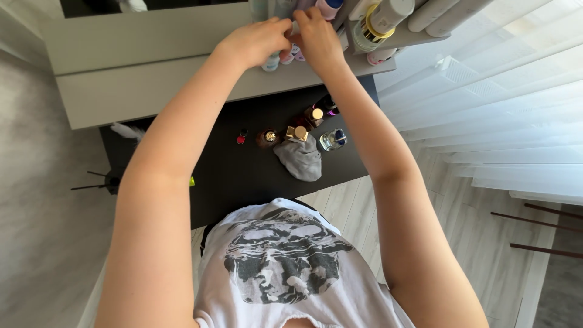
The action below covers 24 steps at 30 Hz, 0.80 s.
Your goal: Cleaning a dressing table by wiping down cosmetic bottles and the table surface with a grey cloth.
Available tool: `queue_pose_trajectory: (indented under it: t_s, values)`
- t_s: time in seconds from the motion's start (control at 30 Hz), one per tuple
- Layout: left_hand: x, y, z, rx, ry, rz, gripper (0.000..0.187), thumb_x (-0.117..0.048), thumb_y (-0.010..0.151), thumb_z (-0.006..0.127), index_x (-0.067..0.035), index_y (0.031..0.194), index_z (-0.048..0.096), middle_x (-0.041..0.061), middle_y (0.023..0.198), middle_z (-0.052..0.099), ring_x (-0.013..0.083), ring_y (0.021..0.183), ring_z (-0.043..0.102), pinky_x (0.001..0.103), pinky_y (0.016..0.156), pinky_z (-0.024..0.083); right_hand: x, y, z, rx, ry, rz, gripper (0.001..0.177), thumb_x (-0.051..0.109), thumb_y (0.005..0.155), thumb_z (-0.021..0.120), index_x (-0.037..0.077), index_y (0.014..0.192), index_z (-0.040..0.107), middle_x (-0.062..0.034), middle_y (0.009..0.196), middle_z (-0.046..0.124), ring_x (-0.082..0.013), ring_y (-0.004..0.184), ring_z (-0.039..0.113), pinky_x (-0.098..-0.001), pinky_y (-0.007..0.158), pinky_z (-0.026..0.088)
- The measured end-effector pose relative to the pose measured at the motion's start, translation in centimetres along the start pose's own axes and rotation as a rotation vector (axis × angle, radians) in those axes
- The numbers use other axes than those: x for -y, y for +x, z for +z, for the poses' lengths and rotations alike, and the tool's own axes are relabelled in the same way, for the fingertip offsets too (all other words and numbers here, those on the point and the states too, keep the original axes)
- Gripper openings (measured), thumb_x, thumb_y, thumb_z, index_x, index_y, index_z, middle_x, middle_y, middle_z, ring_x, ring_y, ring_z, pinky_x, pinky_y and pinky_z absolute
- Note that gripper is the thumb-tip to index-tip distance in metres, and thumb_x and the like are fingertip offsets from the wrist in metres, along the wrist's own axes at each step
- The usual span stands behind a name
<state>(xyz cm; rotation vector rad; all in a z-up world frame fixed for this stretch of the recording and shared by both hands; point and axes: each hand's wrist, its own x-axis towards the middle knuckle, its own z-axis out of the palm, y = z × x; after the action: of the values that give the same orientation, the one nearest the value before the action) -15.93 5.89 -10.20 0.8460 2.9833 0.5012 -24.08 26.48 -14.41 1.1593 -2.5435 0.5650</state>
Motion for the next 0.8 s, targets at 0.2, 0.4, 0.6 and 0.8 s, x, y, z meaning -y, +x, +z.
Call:
queue_pose_trajectory:
  t_s: [0.2, 0.4, 0.6, 0.8]
  values:
    - [1.6, 0.7, 2.7, -0.199, 0.028, 0.031, 0.015, -0.007, 0.083, 0.074, -0.013, 0.096, 0.072, 0.008, 0.127, 0.054, 0.0293, 0.123, 0.056, 0.042, 0.093, 0.052, 0.7, -0.4, -0.7, 0.067, -0.045, 0.019, 0.073, 0.006, 0.079, 0.085, 0.007, 0.143, 0.049, -0.0175, 0.132, 0.053, -0.0399, 0.095, 0.069, -0.0454, 0.075, 0.058]
    - [2.8, -0.1, 5.1, -0.495, 0.389, 0.174, 0.011, -0.012, 0.085, 0.072, -0.012, 0.095, 0.068, 0.006, 0.147, 0.052, 0.0264, 0.146, 0.045, 0.036, 0.116, 0.048, 0.9, -0.7, 0.2, 0.016, -0.126, -0.027, 0.076, 0.007, 0.086, 0.083, 0.003, 0.149, 0.04, -0.0175, 0.14, 0.047, -0.0366, 0.096, 0.07, -0.0397, 0.07, 0.059]
    - [3.9, 0.2, 7.6, -0.587, 0.522, 0.217, 0.013, -0.014, 0.092, 0.071, -0.011, 0.104, 0.066, 0.006, 0.152, 0.048, 0.0268, 0.154, 0.039, 0.039, 0.128, 0.037, 0.4, -1.8, 1.7, -0.017, -0.318, -0.043, 0.07, 0.01, 0.093, 0.078, 0.001, 0.151, 0.039, -0.0179, 0.137, 0.044, -0.0308, 0.102, 0.07, -0.0332, 0.07, 0.061]
    - [2.2, -1.0, 8.7, -0.622, 0.679, 0.178, 0.021, -0.015, 0.099, 0.068, -0.011, 0.118, 0.063, 0.007, 0.152, 0.046, 0.0236, 0.157, 0.035, 0.044, 0.132, 0.026, 2.3, -7.7, -3.8, -0.199, -0.166, -0.012, 0.051, 0.01, 0.099, 0.076, 0.01, 0.144, 0.052, -0.0108, 0.14, 0.049, -0.0256, 0.102, 0.07, -0.0337, 0.073, 0.061]
